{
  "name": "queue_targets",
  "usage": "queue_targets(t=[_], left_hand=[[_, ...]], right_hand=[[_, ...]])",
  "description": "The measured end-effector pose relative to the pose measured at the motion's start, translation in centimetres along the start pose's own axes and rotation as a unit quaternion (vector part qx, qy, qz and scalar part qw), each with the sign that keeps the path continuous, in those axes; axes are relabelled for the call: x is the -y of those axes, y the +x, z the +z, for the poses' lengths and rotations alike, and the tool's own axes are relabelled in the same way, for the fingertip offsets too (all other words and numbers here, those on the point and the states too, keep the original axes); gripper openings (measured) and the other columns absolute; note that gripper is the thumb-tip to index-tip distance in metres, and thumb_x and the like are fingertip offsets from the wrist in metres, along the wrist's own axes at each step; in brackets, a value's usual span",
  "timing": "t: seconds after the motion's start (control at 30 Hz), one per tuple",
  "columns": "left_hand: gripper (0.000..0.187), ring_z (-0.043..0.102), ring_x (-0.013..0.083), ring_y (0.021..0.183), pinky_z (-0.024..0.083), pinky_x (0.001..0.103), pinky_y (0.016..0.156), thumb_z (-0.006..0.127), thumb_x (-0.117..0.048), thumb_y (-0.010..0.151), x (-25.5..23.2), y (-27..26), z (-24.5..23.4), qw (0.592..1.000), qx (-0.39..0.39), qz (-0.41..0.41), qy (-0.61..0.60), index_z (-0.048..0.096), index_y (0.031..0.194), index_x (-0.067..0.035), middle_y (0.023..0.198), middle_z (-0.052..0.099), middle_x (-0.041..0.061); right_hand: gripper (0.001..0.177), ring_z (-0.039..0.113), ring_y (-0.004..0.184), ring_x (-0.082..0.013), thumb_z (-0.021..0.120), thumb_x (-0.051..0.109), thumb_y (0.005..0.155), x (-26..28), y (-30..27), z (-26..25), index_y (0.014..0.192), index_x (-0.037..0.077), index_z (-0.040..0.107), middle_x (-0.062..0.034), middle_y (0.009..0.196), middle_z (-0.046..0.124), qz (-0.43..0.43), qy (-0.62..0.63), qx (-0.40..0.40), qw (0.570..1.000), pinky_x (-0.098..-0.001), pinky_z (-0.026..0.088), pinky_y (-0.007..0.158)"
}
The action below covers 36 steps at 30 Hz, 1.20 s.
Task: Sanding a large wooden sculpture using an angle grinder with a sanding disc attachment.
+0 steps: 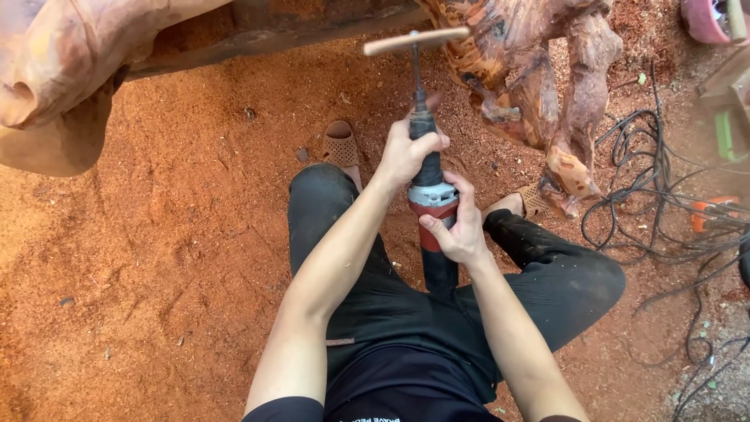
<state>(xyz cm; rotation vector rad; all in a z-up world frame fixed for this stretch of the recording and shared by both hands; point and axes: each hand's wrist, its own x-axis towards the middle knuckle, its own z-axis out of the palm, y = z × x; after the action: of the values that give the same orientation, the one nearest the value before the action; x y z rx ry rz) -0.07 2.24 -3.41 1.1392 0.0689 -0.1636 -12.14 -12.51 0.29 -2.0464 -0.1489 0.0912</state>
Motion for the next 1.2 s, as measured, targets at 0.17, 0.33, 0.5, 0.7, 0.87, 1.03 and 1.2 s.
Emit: queue_targets(t=[0.17,0.33,0.5,0.7,0.87,1.03,1.2], left_hand=[[0.042,0.065,0.0200,0.079,0.054,0.036,0.072,0.079,-0.020,0.069,-1.3,-0.6,0.2,0.999,-0.004,0.002,0.039,0.073,0.107,-0.003,0.090,0.071,0.015],[0.028,0.070,0.0289,0.058,0.063,0.042,0.048,0.077,-0.010,0.070,2.1,1.1,-0.4,0.998,0.014,-0.018,-0.061,0.074,0.094,0.004,0.097,0.070,0.028],[0.023,0.069,0.0207,0.055,0.056,0.036,0.046,0.081,-0.016,0.070,4.1,2.2,-2.0,0.996,-0.063,-0.045,0.038,0.073,0.088,-0.005,0.061,0.064,0.010],[0.019,0.065,0.0252,0.051,0.055,0.037,0.045,0.078,-0.011,0.067,-0.5,1.1,-0.3,0.998,-0.059,-0.030,-0.025,0.067,0.082,-0.005,0.060,0.060,0.011],[0.028,0.067,0.0276,0.053,0.057,0.038,0.045,0.076,-0.008,0.066,-2.9,0.5,0.3,0.998,-0.045,-0.025,-0.026,0.067,0.092,-0.003,0.061,0.060,0.013],[0.039,0.065,0.0196,0.061,0.055,0.035,0.052,0.080,-0.014,0.065,-0.4,1.1,-0.4,0.998,-0.055,-0.012,0.021,0.071,0.102,-0.004,0.065,0.059,0.009],[0.024,0.061,0.0181,0.060,0.050,0.033,0.053,0.079,-0.017,0.063,-3.1,0.2,0.6,0.994,-0.084,-0.037,0.060,0.071,0.084,-0.008,0.059,0.058,0.008]], right_hand=[[0.082,0.063,0.117,-0.0506,0.081,0.044,0.085,-0.5,0.2,0.1,0.148,0.011,0.041,-0.0270,0.129,0.064,-0.006,-0.010,-0.006,1.000,-0.0601,0.049,0.097],[0.083,0.064,0.116,-0.0498,0.080,0.047,0.084,-1.5,0.2,0.5,0.148,0.011,0.041,-0.0276,0.128,0.065,-0.013,-0.002,-0.010,1.000,-0.0595,0.049,0.097],[0.077,0.063,0.116,-0.0522,0.078,0.043,0.087,-0.8,1.9,0.4,0.148,0.013,0.041,-0.0290,0.127,0.064,-0.019,-0.002,0.017,1.000,-0.0616,0.049,0.095],[0.082,0.062,0.119,-0.0496,0.082,0.044,0.084,-1.3,0.6,0.6,0.148,0.013,0.041,-0.0280,0.131,0.062,-0.020,-0.013,-0.011,1.000,-0.0596,0.048,0.099],[0.081,0.061,0.119,-0.0530,0.080,0.046,0.085,-1.3,1.3,0.7,0.147,0.012,0.041,-0.0286,0.133,0.062,-0.025,-0.025,-0.003,0.999,-0.0629,0.047,0.099],[0.082,0.061,0.121,-0.0500,0.080,0.049,0.085,-1.6,1.6,1.1,0.147,0.012,0.041,-0.0266,0.135,0.062,-0.021,-0.026,-0.006,0.999,-0.0612,0.047,0.101],[0.082,0.059,0.122,-0.0520,0.079,0.051,0.084,-2.0,1.7,0.8,0.149,0.016,0.040,-0.0266,0.135,0.061,-0.003,-0.045,0.007,0.999,-0.0611,0.045,0.104]])
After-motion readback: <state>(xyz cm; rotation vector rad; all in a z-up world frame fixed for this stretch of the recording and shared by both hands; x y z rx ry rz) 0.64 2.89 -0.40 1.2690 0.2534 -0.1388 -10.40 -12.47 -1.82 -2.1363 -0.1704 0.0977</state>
